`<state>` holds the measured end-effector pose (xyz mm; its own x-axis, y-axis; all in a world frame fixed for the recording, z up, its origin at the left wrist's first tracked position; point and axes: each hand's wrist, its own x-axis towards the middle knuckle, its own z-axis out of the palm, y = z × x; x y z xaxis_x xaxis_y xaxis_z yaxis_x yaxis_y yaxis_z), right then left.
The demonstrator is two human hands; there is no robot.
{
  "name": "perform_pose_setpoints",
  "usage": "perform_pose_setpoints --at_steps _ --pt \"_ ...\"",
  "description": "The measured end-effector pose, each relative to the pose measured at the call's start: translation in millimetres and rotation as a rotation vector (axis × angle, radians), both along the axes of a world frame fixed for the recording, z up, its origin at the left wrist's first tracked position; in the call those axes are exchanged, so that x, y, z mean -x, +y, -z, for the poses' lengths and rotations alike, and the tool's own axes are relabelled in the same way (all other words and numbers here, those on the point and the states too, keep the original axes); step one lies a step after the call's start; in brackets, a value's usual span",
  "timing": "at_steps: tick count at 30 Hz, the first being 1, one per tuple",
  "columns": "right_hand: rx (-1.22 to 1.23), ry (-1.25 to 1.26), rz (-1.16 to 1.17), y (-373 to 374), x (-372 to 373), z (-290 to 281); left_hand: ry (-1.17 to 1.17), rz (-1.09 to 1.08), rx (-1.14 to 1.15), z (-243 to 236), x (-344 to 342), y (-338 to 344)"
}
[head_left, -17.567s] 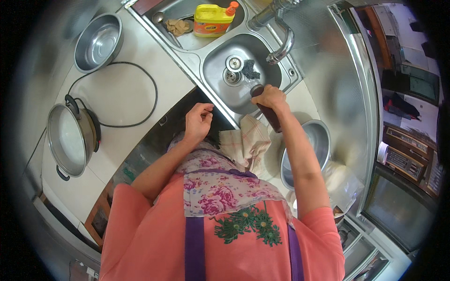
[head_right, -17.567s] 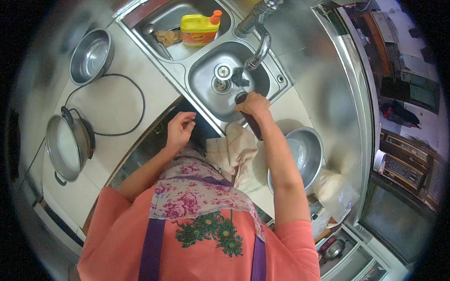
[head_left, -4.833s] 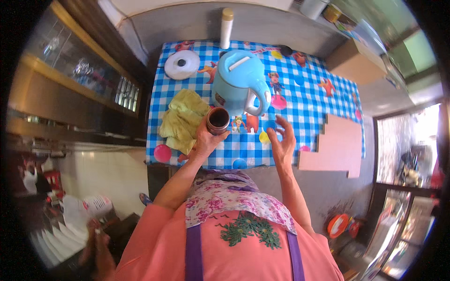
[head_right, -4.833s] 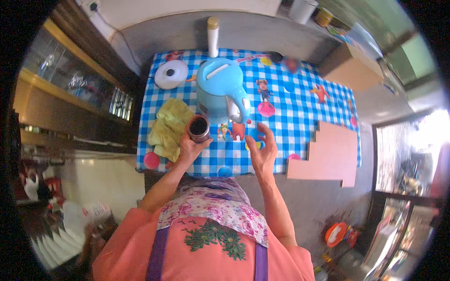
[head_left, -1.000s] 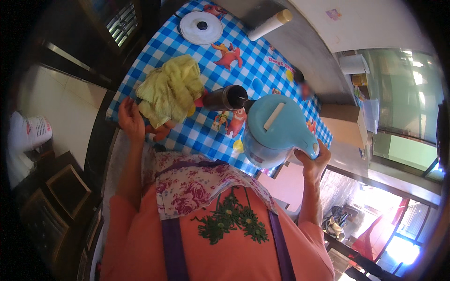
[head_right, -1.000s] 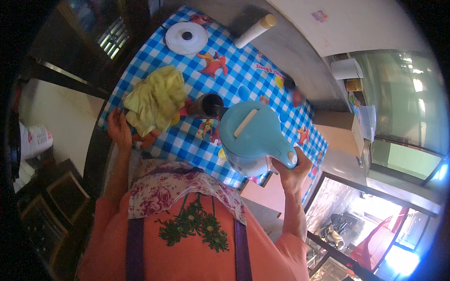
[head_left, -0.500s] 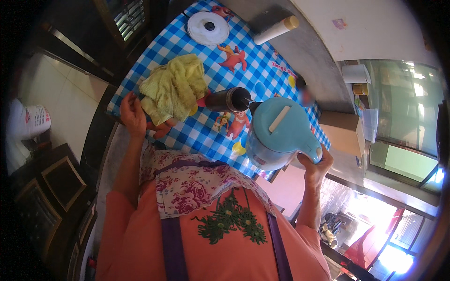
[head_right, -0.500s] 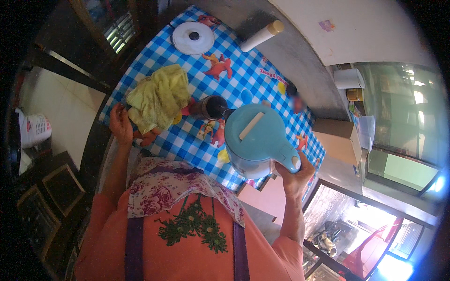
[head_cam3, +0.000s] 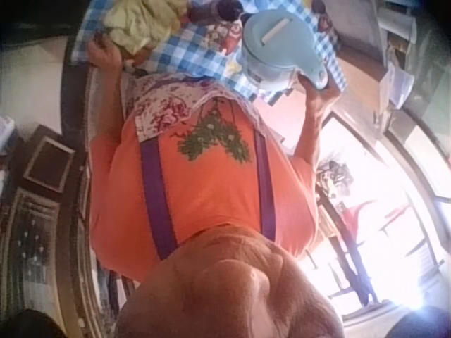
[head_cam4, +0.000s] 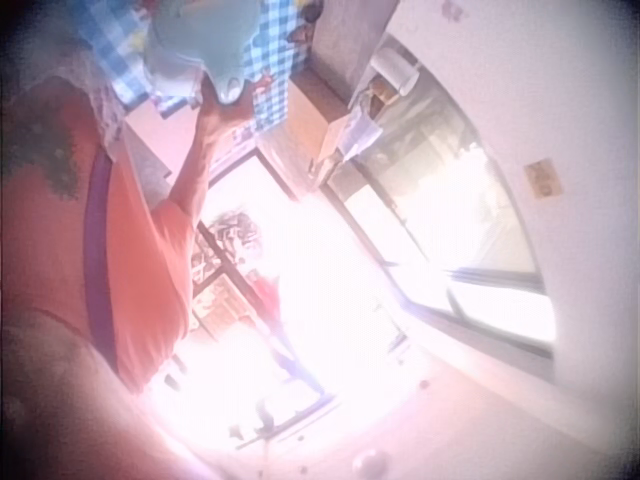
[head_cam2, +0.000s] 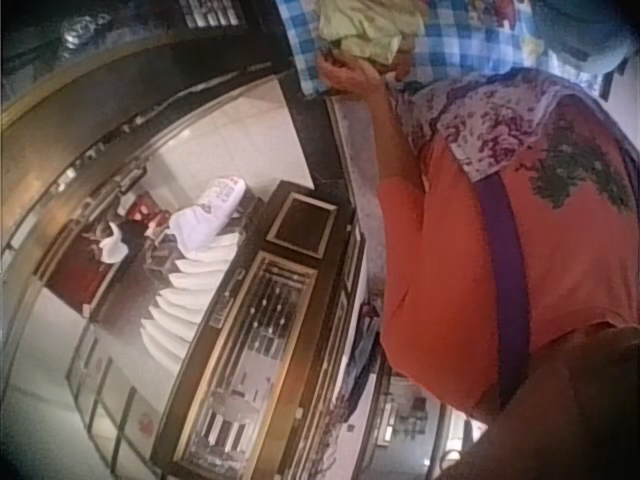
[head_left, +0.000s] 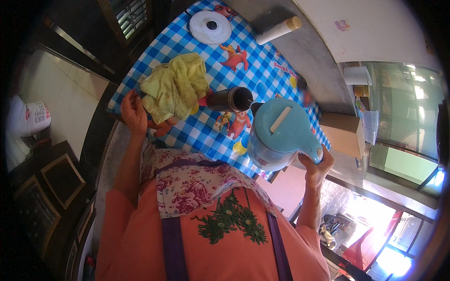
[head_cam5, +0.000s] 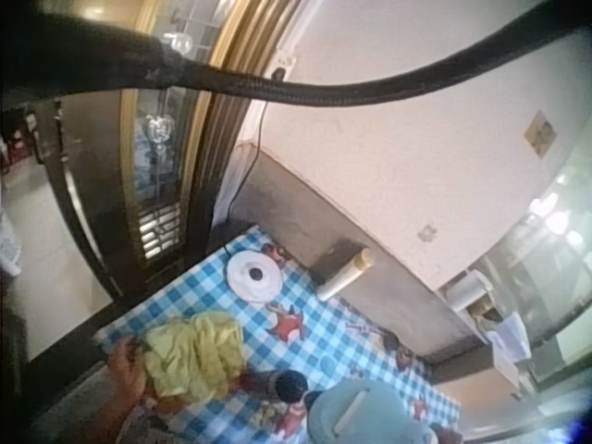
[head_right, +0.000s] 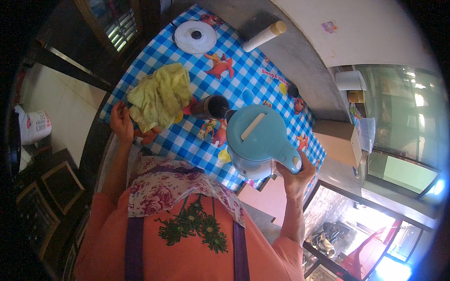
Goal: The person washes a small brown container, wipes a stainless steel table with a cloth, and then sprinkles flour from a bin onto the table surface.
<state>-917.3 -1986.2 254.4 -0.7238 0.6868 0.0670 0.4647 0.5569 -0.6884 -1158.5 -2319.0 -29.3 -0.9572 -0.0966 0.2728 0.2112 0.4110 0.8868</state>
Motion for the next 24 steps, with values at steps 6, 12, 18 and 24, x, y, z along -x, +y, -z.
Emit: perform_pose_setpoints --at_steps 6,12,18,24 --pt "-0.013 -0.001 -0.001 0.0 0.8 -0.1 -0.002 0.0 0.004 -1.7 0.1 0.6" --pt "-0.008 -0.022 0.001 -0.7 3.4 -2.1 0.008 -0.005 -0.003 -2.6 -0.8 1.6" --pt "-0.003 -0.035 0.0 -0.4 5.8 -2.7 0.008 -0.006 -0.004 -2.0 -1.2 0.8" --pt "-0.028 -0.017 0.035 1.4 5.6 3.1 0.008 -0.002 -0.008 -4.6 -0.3 2.1"
